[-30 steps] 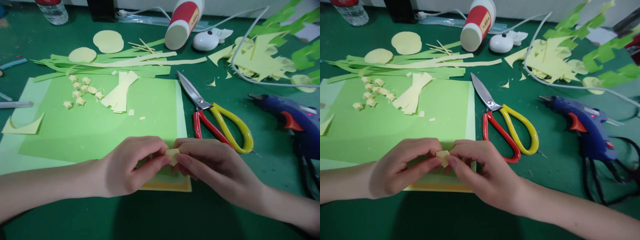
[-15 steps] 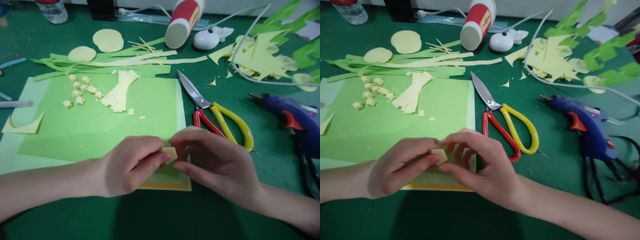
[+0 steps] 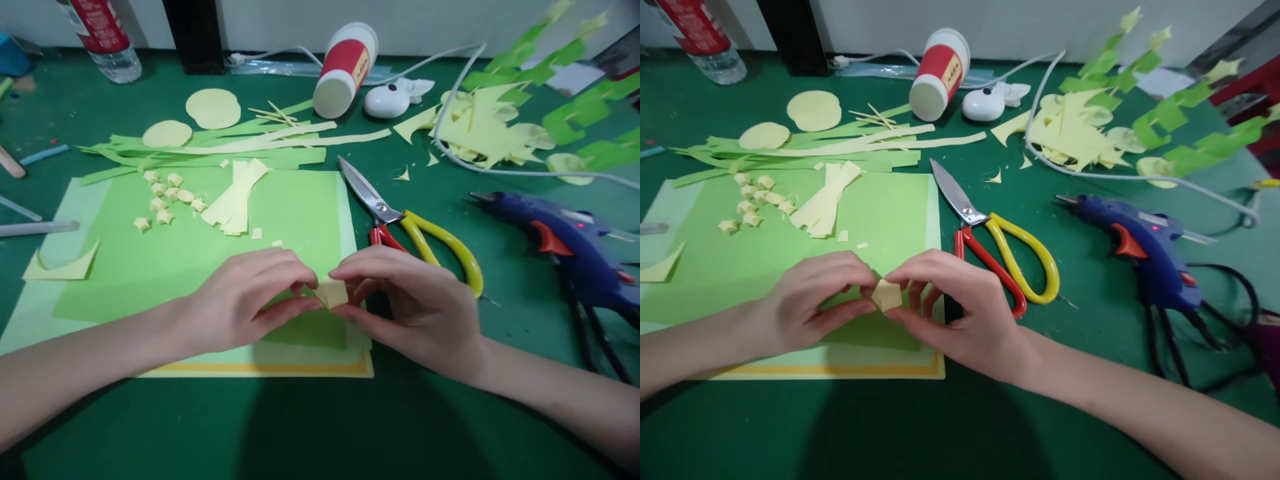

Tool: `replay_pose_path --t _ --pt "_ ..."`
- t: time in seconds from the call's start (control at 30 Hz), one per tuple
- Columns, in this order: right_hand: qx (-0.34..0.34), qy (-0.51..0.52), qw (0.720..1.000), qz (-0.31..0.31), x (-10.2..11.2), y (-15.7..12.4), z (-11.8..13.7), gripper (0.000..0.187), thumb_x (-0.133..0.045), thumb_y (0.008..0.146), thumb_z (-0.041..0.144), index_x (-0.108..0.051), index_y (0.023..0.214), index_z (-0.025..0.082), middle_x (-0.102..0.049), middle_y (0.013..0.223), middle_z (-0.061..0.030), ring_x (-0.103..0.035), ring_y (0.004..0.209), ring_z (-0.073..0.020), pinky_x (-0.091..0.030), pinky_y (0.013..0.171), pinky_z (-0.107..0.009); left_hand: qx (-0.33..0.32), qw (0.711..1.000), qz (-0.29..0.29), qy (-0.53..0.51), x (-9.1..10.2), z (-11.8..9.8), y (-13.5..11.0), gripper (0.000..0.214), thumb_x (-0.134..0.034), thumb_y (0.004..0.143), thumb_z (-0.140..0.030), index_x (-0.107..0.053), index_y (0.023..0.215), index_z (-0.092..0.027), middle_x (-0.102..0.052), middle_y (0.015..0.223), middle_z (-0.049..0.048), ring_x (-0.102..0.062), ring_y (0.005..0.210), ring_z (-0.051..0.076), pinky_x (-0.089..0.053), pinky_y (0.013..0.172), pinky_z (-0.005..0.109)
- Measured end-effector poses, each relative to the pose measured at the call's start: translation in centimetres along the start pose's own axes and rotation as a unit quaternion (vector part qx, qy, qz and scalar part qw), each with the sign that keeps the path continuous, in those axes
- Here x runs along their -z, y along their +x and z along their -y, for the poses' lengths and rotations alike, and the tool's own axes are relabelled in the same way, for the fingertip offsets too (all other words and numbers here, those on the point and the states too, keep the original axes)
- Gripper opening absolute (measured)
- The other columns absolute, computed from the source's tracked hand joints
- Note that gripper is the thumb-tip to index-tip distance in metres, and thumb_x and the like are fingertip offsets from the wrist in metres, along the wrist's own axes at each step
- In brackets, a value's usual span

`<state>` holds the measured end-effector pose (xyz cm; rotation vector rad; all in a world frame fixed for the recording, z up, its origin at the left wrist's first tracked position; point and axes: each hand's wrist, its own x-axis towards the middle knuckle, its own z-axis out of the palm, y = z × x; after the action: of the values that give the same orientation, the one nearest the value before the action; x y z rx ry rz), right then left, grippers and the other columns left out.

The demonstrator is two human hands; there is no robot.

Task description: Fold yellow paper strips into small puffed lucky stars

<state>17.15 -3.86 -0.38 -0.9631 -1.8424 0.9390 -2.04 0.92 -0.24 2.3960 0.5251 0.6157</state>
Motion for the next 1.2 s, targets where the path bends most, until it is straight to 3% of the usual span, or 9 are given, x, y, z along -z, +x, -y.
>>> replay_pose_path --t 0.1,0.23,0.43,0.8,1.2 --pt "0.007 -0.018 1.0 0.024 -0.05 0.1 -0.35 0.021 -0.057 0.074 0.005 -0.054 0.093 0.014 -0.057 0.082 -0.0045 -0.055 0.063 -0.0083 -0.05 0.049 -0.019 -0.047 0.992 0.006 0.115 0.18 0.31 0.1 0.018 -0.046 0.086 -0.022 -0.055 0.076 -0.01 -0.058 0.065 0.0032 -0.049 0.059 0.011 -0.036 0.053 0.022" --pt "0.015 -0.039 0.999 0.021 -0.15 0.07 -0.58 0.018 -0.058 0.075 0.008 -0.055 0.092 0.012 -0.058 0.082 -0.0057 -0.053 0.064 -0.0088 -0.048 0.048 -0.02 -0.075 0.981 -0.004 0.176 0.18 0.17 0.08 0.02 -0.046 0.086 -0.022 -0.056 0.075 -0.01 -0.06 0.065 0.0038 -0.049 0.058 0.011 -0.037 0.052 0.022" --pt "0.049 -0.056 0.997 -0.003 -0.33 -0.06 -0.88 0.02 -0.061 0.074 0.011 -0.057 0.093 0.011 -0.058 0.076 -0.0051 -0.053 0.06 -0.0092 -0.047 0.05 -0.022 -0.073 0.978 0.003 0.193 0.19 0.21 0.01 0.014 -0.05 0.084 -0.024 -0.056 0.08 -0.011 -0.063 0.072 0.004 -0.051 0.062 0.011 -0.039 0.056 0.022" --pt "0.02 -0.07 0.997 0.005 -0.24 0.05 -0.69 0.014 -0.061 0.075 0.017 -0.059 0.088 0.013 -0.06 0.074 -0.0042 -0.055 0.062 -0.0098 -0.049 0.052 -0.022 -0.084 0.978 -0.019 0.192 0.08 0.26 0.07 0.012 -0.052 0.083 -0.023 -0.054 0.079 -0.012 -0.063 0.069 0.0032 -0.051 0.061 0.011 -0.039 0.056 0.023" --pt "0.028 -0.067 0.997 -0.031 -0.51 -0.2 -0.93 0.018 -0.058 0.073 0.006 -0.062 0.091 0.003 -0.056 0.066 -0.0044 -0.049 0.053 -0.0076 -0.047 0.047 -0.02 -0.095 0.963 -0.031 0.249 0.13 0.22 0.0 0.012 -0.06 0.077 -0.022 -0.056 0.081 -0.012 -0.066 0.071 0.0044 -0.057 0.065 0.013 -0.043 0.06 0.025"
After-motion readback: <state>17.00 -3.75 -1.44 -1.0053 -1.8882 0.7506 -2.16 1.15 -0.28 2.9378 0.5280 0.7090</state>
